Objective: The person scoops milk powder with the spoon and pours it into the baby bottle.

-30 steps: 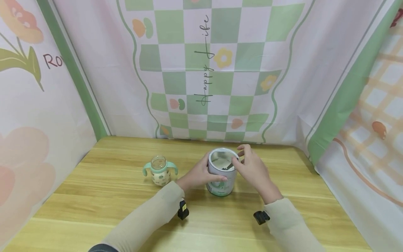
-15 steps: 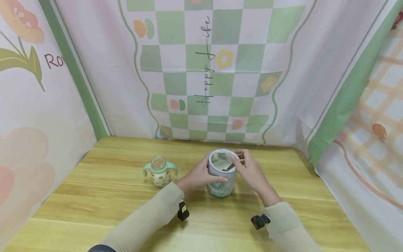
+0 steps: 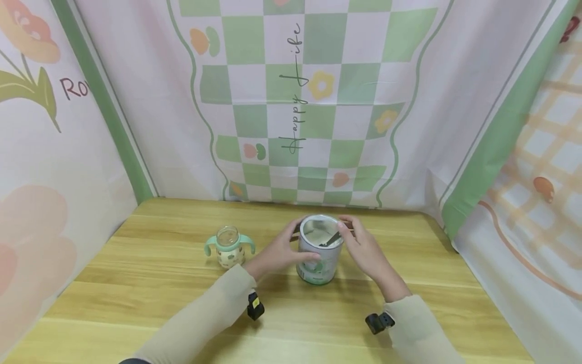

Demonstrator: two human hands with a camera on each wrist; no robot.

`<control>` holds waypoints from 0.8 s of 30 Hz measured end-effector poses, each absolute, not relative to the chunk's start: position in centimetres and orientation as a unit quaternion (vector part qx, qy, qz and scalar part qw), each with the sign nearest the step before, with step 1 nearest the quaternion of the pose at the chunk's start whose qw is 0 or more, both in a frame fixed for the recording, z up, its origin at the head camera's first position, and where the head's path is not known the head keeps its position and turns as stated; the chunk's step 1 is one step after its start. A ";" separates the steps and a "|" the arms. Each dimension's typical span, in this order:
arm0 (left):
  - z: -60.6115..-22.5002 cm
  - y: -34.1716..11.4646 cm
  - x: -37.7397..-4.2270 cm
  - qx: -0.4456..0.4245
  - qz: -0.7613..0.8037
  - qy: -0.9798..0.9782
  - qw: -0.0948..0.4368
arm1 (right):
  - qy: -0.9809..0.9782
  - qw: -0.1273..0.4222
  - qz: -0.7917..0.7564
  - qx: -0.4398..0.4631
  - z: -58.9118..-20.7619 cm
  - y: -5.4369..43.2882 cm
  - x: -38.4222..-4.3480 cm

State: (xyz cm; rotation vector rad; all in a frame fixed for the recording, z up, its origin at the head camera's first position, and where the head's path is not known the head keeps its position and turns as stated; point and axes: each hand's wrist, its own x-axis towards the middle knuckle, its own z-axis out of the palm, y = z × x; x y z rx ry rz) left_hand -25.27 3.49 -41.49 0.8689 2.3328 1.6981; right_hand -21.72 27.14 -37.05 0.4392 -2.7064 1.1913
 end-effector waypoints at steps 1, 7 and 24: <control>-41.3 3.2 -25.2 0.286 0.558 0.776 0.064 | -0.903 0.078 0.397 0.145 -36.9 27.2 -21.7; -40.4 1.5 -25.3 0.286 0.547 0.786 0.044 | -0.903 0.069 0.396 0.153 -36.4 27.6 -21.5; -37.7 -4.6 -24.3 0.293 0.523 0.801 -0.015 | -0.899 0.102 0.382 0.191 -36.6 28.2 -21.1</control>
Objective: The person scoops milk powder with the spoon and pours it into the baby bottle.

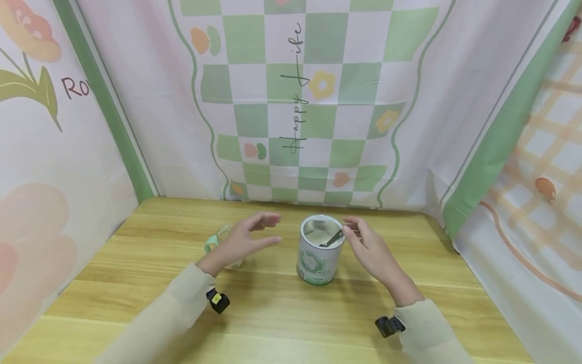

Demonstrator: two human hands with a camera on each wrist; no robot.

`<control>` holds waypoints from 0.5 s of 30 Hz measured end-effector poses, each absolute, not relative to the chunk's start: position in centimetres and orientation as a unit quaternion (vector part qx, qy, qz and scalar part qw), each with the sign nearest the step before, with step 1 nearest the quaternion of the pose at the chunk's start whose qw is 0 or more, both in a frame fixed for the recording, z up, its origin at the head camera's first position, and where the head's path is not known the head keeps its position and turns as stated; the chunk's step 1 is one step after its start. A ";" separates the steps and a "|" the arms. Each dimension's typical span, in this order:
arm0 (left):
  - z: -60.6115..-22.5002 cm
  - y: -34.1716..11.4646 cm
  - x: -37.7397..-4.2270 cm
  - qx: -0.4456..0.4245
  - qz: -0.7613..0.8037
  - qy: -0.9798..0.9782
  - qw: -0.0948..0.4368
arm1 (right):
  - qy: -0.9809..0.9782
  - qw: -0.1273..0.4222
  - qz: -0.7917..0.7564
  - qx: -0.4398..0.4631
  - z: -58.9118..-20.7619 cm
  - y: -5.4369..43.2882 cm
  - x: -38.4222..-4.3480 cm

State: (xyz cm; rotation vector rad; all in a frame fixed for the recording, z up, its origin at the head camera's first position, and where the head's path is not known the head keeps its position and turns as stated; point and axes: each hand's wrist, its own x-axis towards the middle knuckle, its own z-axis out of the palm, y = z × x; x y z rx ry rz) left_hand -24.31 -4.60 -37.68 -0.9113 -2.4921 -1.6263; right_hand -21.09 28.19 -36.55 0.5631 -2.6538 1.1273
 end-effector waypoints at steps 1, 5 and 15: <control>-37.6 -5.0 -24.2 -0.294 -0.523 -0.800 0.019 | -0.900 0.104 0.379 0.191 -36.6 28.2 -21.0; -37.4 -6.5 -23.9 -0.300 -0.513 -0.803 0.038 | -0.902 0.113 0.368 0.193 -36.8 28.1 -21.0; -36.9 -10.3 -23.4 -0.317 -0.449 -0.828 0.114 | -0.911 0.120 0.343 0.195 -37.5 28.7 -21.0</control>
